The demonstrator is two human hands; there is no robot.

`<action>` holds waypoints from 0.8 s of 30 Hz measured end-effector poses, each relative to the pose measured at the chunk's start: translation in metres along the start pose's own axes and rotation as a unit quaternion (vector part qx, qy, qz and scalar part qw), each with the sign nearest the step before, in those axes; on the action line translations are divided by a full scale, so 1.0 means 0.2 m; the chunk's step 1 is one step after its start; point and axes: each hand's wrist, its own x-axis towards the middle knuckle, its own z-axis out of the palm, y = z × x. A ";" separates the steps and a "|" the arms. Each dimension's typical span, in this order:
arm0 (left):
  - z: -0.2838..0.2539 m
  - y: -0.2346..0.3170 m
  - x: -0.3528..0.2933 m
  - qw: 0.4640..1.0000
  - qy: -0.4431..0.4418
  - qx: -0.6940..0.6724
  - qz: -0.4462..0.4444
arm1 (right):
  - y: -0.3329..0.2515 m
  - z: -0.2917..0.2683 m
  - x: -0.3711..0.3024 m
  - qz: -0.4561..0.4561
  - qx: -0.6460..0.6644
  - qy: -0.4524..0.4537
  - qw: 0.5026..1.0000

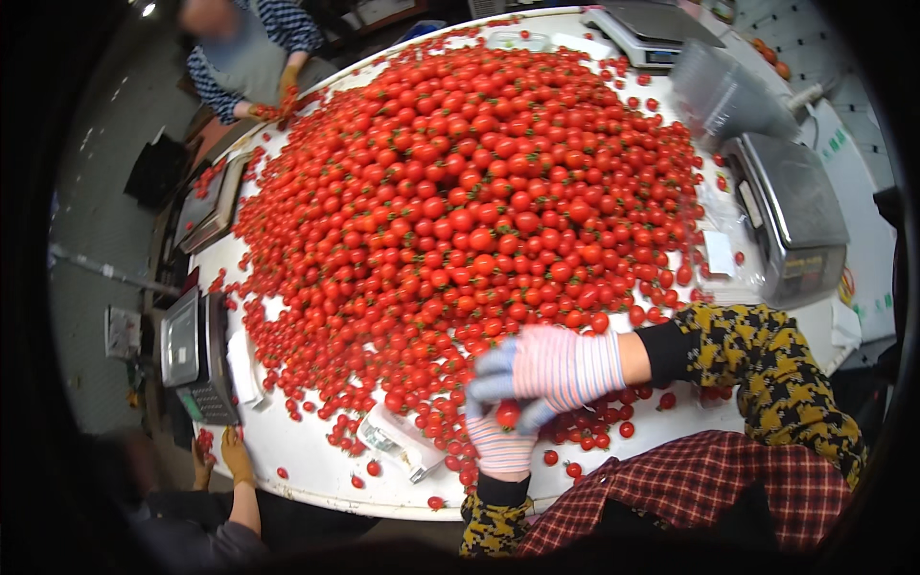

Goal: The person sorts cherry tomatoes on a large table, gathering them by hand and placing them into clear plastic containers. The person weighs the filled containers on a digital scale and sets them aside. Another worker is visible nearby also handling tomatoes.

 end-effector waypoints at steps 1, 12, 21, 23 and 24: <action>-0.10 0.02 0.03 0.997 -0.042 -0.054 -0.025 | 0.01 -0.05 0.02 0.060 0.010 0.007 0.998; -0.31 0.08 -0.19 0.982 -0.075 -0.159 -0.064 | 0.02 0.56 -0.27 0.188 -0.114 0.052 0.974; -0.35 0.07 -0.34 0.987 -0.094 -0.125 -0.039 | -0.07 0.41 -0.61 0.258 -0.132 0.078 0.954; -0.36 0.06 -0.35 0.983 -0.107 -0.138 -0.049 | 0.04 0.34 -0.57 0.317 -0.159 0.163 0.921; -0.36 0.06 -0.35 0.983 -0.108 -0.137 -0.051 | 0.10 0.30 -0.54 0.359 -0.151 0.179 0.903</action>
